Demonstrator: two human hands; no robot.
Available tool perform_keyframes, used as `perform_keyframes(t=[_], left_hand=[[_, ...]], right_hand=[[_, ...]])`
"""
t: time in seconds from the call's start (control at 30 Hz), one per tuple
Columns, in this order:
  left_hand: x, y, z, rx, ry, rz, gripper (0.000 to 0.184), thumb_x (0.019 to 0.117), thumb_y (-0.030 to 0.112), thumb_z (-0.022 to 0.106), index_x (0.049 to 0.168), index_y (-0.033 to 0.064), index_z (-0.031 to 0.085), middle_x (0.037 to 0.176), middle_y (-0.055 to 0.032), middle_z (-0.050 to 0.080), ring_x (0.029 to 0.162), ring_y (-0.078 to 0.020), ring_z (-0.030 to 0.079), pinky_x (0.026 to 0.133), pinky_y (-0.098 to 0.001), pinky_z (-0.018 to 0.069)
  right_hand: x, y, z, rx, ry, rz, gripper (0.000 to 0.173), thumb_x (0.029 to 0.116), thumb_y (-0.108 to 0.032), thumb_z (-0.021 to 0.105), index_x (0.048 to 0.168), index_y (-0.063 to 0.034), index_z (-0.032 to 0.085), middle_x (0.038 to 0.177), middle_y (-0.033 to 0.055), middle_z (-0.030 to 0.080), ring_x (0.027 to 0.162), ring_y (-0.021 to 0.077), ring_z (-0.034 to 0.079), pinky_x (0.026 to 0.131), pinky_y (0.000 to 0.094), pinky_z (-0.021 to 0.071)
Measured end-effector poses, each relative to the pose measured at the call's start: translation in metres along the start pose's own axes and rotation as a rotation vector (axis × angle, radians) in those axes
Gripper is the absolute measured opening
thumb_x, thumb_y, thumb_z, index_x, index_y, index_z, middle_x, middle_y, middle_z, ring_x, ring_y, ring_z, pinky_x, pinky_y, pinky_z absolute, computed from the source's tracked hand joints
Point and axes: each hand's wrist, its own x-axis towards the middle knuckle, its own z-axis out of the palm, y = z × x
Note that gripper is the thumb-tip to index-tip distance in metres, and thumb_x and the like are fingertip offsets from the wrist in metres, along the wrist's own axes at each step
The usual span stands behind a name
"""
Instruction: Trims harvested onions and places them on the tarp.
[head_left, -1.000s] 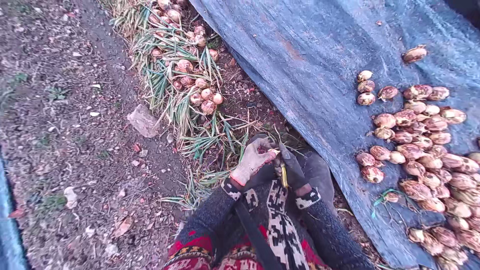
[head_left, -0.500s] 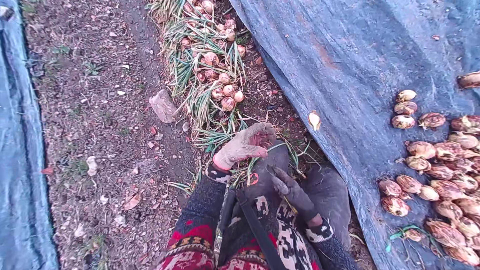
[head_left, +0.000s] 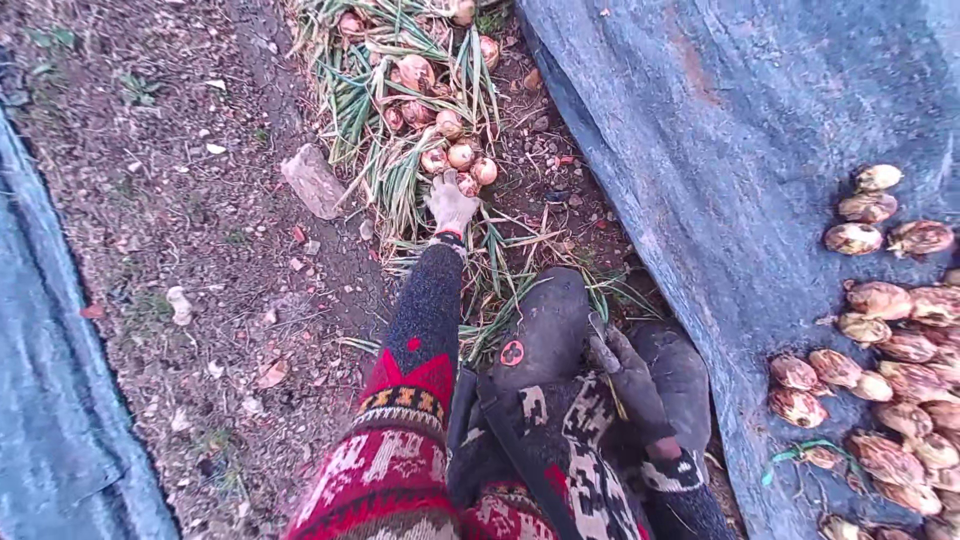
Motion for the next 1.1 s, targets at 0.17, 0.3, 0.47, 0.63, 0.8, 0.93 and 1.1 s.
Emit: perform_keyframes(t=[0.17, 0.3, 0.47, 0.63, 0.8, 0.93, 1.1], left_hand=[[-0.026, -0.062, 0.034, -0.051, -0.537, 0.011, 0.098, 0.0621, 0.053, 0.087, 0.148, 0.0239, 0.052, 0.146, -0.0146, 0.053, 0.136, -0.0360, 0.049, 0.109, -0.0564, 0.0454], [-0.099, -0.033, -0.031, -0.521, -0.667, 0.073, 0.103, 0.0595, 0.055, 0.091, 0.145, 0.0118, 0.052, 0.140, -0.0098, 0.059, 0.125, -0.0180, 0.060, 0.105, -0.0409, 0.0539], [-0.170, 0.016, -0.104, -0.955, -1.025, 0.243, 0.093, 0.0703, 0.047, 0.090, 0.144, 0.0060, 0.051, 0.140, -0.0118, 0.059, 0.124, -0.0163, 0.061, 0.107, -0.0383, 0.0521], [-0.210, 0.051, -0.146, -0.670, -1.080, 0.471, 0.095, 0.0704, 0.053, 0.088, 0.148, 0.0140, 0.050, 0.146, -0.0120, 0.054, 0.126, -0.0214, 0.059, 0.104, -0.0441, 0.0529], [-0.235, 0.057, -0.141, -0.324, -0.914, 0.319, 0.095, 0.0714, 0.062, 0.079, 0.152, 0.0250, 0.045, 0.140, -0.0117, 0.057, 0.101, -0.0278, 0.070, 0.079, -0.0527, 0.0608], [-0.222, 0.023, -0.102, -0.731, -0.853, -0.219, 0.102, 0.0691, 0.054, 0.088, 0.150, 0.0105, 0.043, 0.128, -0.0138, 0.066, 0.112, -0.0223, 0.068, 0.097, -0.0473, 0.0579], [-0.196, 0.023, -0.124, -1.038, -0.915, -0.121, 0.105, 0.0654, 0.032, 0.095, 0.153, 0.0113, 0.040, 0.137, -0.0112, 0.062, 0.116, -0.0198, 0.067, 0.094, -0.0399, 0.0609]], right_hand=[[0.009, -0.009, 0.006, 0.011, 0.045, -0.120, 0.071, 0.0972, -0.046, 0.065, 0.155, -0.0120, 0.043, 0.149, 0.0059, 0.055, 0.134, 0.0105, 0.054, 0.112, 0.0347, 0.0469], [-0.001, -0.019, 0.010, 0.028, 0.036, -0.239, 0.076, 0.0951, -0.051, 0.066, 0.155, -0.0094, 0.043, 0.150, 0.0078, 0.055, 0.135, 0.0114, 0.054, 0.112, 0.0352, 0.0469], [-0.028, -0.019, 0.016, 0.191, -0.017, -0.557, 0.076, 0.0991, -0.049, 0.059, 0.152, 0.0019, 0.042, 0.149, 0.0151, 0.053, 0.130, 0.0147, 0.057, 0.108, 0.0327, 0.0495], [-0.062, -0.003, 0.015, 0.321, 0.140, -0.585, 0.039, 0.1035, -0.026, 0.059, 0.133, 0.0001, 0.064, 0.127, 0.0091, 0.070, 0.114, 0.0098, 0.067, 0.100, 0.0289, 0.0554], [-0.078, 0.012, 0.018, 0.338, 0.153, -0.554, 0.034, 0.1064, -0.032, 0.053, 0.120, -0.0060, 0.071, 0.075, 0.0007, 0.066, 0.058, 0.0076, 0.058, 0.054, 0.0276, 0.0537], [-0.113, 0.000, 0.012, 0.492, 0.008, -0.656, 0.034, 0.1048, -0.036, 0.056, 0.113, -0.0077, 0.072, 0.069, -0.0023, 0.062, 0.055, 0.0077, 0.055, 0.053, 0.0269, 0.0524], [-0.085, 0.005, -0.009, 0.221, 0.227, -0.354, 0.049, 0.1093, -0.039, 0.043, 0.147, -0.0093, 0.052, 0.099, 0.0060, 0.068, 0.078, 0.0084, 0.062, 0.072, 0.0288, 0.0553]])
